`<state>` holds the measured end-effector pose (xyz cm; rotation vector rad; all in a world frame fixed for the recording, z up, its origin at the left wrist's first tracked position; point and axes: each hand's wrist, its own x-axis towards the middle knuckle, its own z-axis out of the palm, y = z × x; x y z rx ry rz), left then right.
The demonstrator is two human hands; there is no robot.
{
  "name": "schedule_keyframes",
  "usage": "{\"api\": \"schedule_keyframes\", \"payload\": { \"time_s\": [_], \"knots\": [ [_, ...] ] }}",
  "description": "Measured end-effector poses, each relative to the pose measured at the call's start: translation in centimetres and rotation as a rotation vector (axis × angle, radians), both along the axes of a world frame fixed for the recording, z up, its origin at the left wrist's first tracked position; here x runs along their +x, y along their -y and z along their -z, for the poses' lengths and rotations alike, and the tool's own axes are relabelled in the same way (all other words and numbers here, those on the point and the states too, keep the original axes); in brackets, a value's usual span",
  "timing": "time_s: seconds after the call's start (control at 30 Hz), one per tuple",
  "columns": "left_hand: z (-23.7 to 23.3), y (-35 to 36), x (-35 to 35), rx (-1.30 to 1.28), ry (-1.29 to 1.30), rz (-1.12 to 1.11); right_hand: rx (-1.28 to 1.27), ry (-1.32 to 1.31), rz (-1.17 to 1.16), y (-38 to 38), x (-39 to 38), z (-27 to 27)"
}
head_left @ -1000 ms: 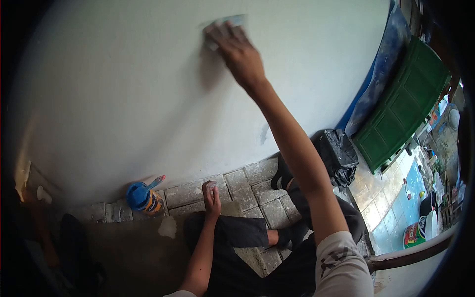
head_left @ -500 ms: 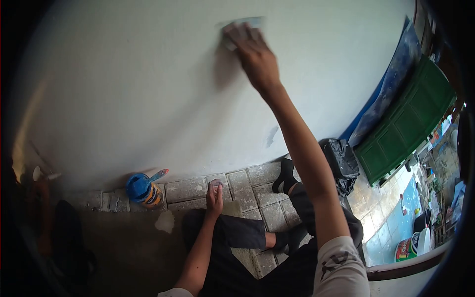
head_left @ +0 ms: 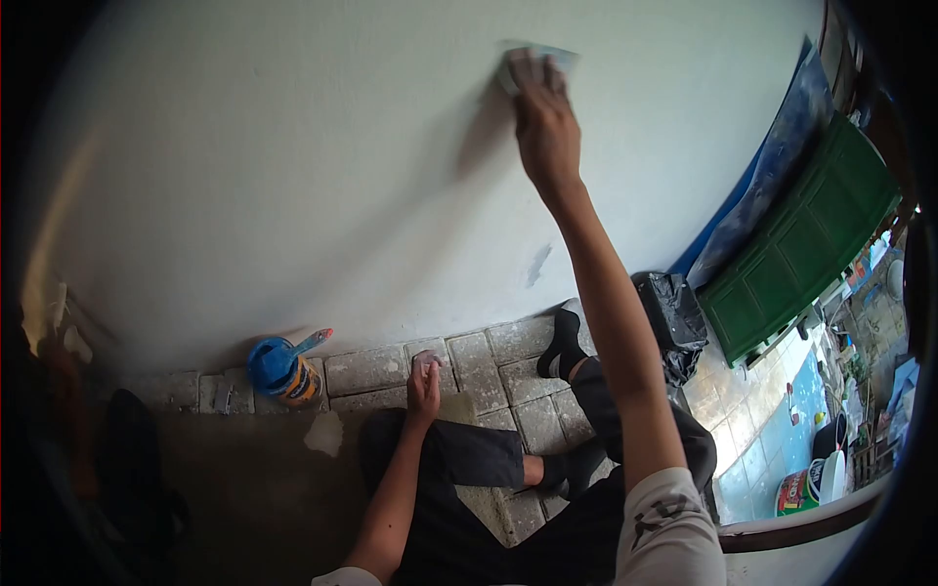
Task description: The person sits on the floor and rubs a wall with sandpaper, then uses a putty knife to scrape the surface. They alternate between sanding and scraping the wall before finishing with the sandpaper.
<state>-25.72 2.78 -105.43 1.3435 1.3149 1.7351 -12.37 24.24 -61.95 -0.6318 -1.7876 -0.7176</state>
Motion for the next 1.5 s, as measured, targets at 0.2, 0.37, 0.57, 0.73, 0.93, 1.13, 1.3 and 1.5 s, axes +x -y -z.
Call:
{"api": "schedule_keyframes", "payload": {
  "time_s": [0.2, 0.37, 0.57, 0.73, 0.93, 1.13, 1.3, 1.5],
  "knots": [
    [0.1, -0.4, 0.0, -0.011, 0.032, 0.015, 0.012, 0.195, -0.062, 1.4, -0.3, 0.8],
    [-0.1, -0.5, 0.3, 0.005, 0.045, 0.005, 0.001, 0.311, -0.094, 2.0, -4.4, 2.4],
    [0.4, -0.6, 0.4, 0.064, 0.021, -0.068, 0.218, -0.177, -0.046, -0.5, -4.8, -3.3],
    [-0.5, 0.0, 0.4, -0.056, -0.007, 0.026, 0.187, 0.229, -0.146, 0.5, -4.3, -1.9],
    [-0.7, -0.3, 0.6, -0.024, 0.046, -0.016, 0.216, 0.257, -0.153, 0.6, -5.1, -0.5],
    [-0.1, -0.4, 0.6, 0.007, 0.014, 0.001, 0.156, 0.018, -0.108, -0.2, -4.7, -1.8],
    [0.2, -0.4, 0.2, 0.022, 0.003, 0.011, 0.076, -0.145, -0.005, -1.9, -2.1, -4.6],
    [-1.2, 0.0, 0.6, -0.033, 0.018, 0.031, 0.331, 0.176, -0.098, -0.7, -4.0, -3.8]
  ]
}}
